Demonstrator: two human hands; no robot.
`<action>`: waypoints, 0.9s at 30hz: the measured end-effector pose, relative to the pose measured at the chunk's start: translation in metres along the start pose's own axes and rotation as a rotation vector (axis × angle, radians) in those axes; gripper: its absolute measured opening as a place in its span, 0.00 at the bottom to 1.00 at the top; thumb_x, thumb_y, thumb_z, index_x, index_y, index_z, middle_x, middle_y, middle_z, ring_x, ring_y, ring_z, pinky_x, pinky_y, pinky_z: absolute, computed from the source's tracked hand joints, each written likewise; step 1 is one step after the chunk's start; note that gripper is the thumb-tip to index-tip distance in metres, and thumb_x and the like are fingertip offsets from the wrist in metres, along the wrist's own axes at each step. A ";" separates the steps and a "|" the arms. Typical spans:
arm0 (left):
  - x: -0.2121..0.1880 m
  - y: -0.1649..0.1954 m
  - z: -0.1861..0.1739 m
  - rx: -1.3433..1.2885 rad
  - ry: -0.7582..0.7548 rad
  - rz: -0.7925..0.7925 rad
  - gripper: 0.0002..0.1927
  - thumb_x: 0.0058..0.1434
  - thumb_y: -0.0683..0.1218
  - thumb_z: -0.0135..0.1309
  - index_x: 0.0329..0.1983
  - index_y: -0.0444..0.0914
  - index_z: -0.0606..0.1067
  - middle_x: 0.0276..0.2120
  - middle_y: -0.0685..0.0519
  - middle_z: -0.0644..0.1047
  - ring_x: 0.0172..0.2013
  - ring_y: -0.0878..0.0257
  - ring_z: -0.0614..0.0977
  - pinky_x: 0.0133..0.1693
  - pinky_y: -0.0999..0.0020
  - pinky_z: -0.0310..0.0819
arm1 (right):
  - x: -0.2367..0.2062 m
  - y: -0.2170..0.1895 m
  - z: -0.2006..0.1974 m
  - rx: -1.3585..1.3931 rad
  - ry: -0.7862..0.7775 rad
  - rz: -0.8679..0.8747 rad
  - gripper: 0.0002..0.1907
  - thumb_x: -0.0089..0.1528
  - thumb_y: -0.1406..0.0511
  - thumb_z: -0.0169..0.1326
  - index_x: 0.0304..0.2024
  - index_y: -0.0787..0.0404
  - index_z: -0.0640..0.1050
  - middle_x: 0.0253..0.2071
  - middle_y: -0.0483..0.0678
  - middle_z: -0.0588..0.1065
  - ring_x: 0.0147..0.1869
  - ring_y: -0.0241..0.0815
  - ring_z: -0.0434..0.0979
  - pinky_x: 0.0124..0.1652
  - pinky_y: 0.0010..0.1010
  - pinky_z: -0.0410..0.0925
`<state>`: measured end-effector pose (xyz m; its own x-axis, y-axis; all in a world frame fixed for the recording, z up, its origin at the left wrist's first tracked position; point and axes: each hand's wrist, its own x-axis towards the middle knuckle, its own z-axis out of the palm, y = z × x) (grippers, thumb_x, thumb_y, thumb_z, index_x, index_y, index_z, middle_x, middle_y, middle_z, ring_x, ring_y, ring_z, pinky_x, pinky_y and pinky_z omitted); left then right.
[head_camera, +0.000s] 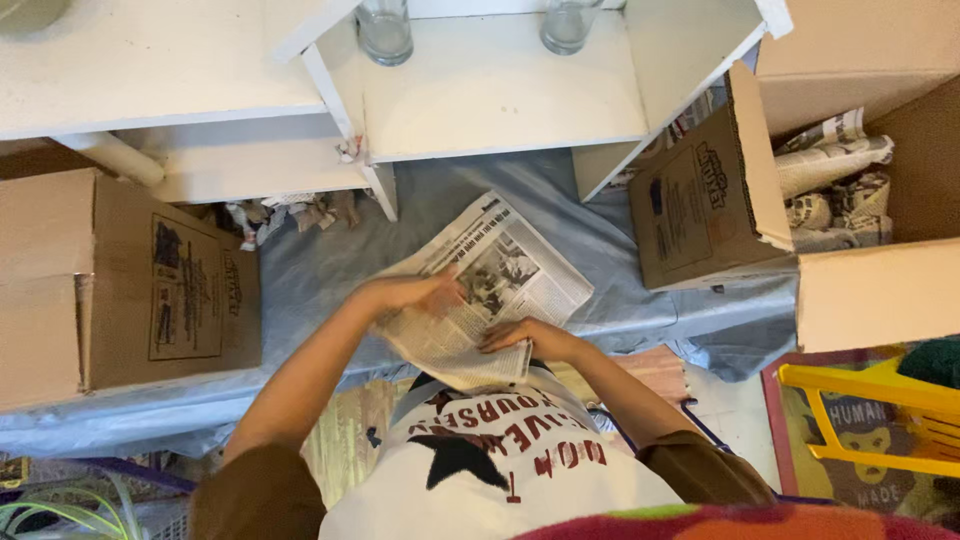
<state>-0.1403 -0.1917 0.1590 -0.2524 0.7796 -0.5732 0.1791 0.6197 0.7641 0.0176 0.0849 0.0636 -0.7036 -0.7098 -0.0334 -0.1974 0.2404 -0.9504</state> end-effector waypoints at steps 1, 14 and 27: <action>0.011 -0.004 0.000 -0.115 -0.140 -0.135 0.46 0.60 0.76 0.13 0.72 0.54 0.61 0.70 0.50 0.66 0.61 0.44 0.79 0.65 0.46 0.65 | -0.008 0.009 -0.002 0.094 -0.003 0.060 0.21 0.60 0.69 0.59 0.57 0.54 0.81 0.60 0.48 0.78 0.70 0.51 0.73 0.69 0.47 0.63; 0.104 -0.126 0.080 -0.510 0.165 -0.077 0.45 0.57 0.77 0.38 0.68 0.45 0.60 0.51 0.50 0.78 0.47 0.55 0.83 0.51 0.49 0.79 | -0.102 0.079 -0.011 0.440 0.944 0.630 0.26 0.61 0.53 0.62 0.51 0.67 0.81 0.44 0.50 0.81 0.45 0.40 0.79 0.45 0.32 0.72; 0.097 -0.111 0.131 0.073 0.809 -0.200 0.26 0.64 0.65 0.52 0.32 0.37 0.78 0.26 0.45 0.79 0.29 0.47 0.81 0.33 0.51 0.72 | -0.029 0.077 -0.028 -0.736 1.451 0.419 0.30 0.60 0.60 0.61 0.60 0.68 0.70 0.56 0.63 0.73 0.59 0.61 0.72 0.57 0.51 0.66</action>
<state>-0.0598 -0.1727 -0.0204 -0.8856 0.3664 -0.2856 0.1125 0.7656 0.6334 0.0035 0.1431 -0.0003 -0.7081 0.5333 0.4628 0.1934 0.7768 -0.5993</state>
